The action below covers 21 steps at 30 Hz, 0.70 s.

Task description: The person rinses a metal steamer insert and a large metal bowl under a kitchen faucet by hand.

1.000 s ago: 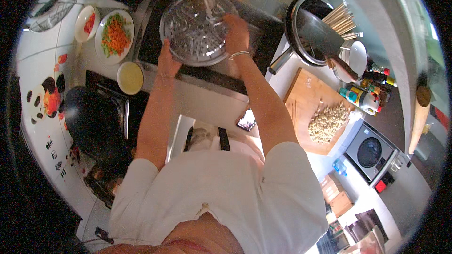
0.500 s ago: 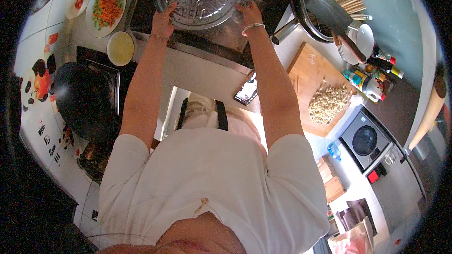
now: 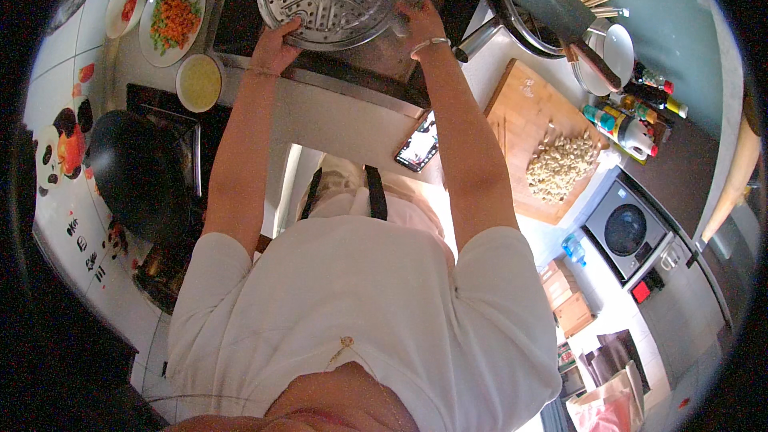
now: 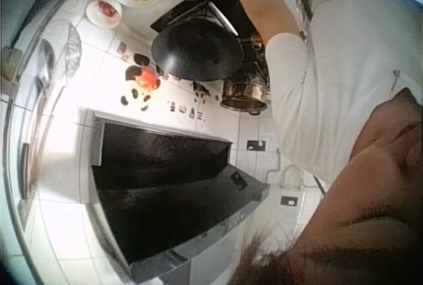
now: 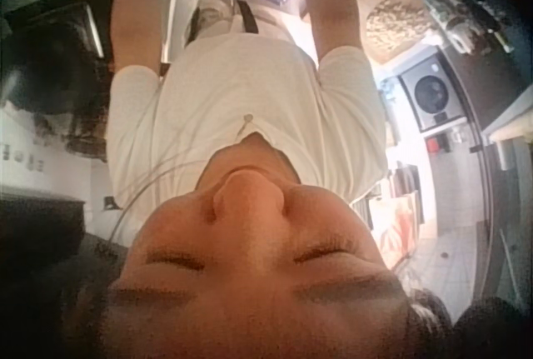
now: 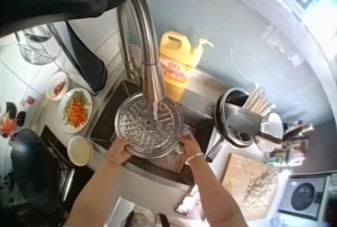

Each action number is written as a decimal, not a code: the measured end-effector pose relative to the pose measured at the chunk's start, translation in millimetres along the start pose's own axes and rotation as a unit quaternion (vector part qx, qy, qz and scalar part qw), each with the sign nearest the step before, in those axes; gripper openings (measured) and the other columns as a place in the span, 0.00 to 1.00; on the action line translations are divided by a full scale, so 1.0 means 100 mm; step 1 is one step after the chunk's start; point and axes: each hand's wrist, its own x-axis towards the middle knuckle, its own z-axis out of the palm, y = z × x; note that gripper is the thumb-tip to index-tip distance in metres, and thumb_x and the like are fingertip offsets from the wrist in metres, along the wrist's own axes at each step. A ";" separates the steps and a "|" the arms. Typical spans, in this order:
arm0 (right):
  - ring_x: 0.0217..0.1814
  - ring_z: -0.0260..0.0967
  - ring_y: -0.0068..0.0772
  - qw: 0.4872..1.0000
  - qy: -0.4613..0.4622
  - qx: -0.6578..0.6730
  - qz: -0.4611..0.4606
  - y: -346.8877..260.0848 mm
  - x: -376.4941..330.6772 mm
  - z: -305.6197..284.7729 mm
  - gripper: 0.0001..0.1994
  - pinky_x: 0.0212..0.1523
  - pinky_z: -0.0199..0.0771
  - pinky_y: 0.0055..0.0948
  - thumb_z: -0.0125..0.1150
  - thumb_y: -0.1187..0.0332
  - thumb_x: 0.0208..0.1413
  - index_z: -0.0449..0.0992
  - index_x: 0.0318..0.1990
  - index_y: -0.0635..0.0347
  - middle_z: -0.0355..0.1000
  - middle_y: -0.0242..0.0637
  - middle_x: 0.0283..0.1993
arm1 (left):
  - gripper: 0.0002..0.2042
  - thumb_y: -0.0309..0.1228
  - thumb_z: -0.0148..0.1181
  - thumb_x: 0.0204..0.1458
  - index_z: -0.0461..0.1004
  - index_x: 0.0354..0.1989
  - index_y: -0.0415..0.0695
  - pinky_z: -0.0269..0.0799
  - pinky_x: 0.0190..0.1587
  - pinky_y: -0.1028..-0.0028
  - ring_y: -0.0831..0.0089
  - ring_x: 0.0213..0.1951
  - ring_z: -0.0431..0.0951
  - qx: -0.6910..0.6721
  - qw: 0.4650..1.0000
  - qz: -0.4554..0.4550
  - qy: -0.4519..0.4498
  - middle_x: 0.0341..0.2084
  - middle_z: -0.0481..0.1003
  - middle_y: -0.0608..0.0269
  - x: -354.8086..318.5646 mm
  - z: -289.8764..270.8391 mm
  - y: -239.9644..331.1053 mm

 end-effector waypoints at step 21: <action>0.64 0.47 0.41 0.779 -0.146 -0.546 -0.273 -0.65 -0.32 1.67 0.20 0.62 0.44 0.45 0.43 0.68 0.55 0.61 0.56 0.49 0.53 0.30 0.62 | 0.30 0.54 0.36 0.54 0.48 0.60 0.48 0.58 0.56 0.56 0.58 0.58 0.55 -0.118 0.983 0.000 -0.143 0.57 0.54 0.57 -0.39 0.04 -0.21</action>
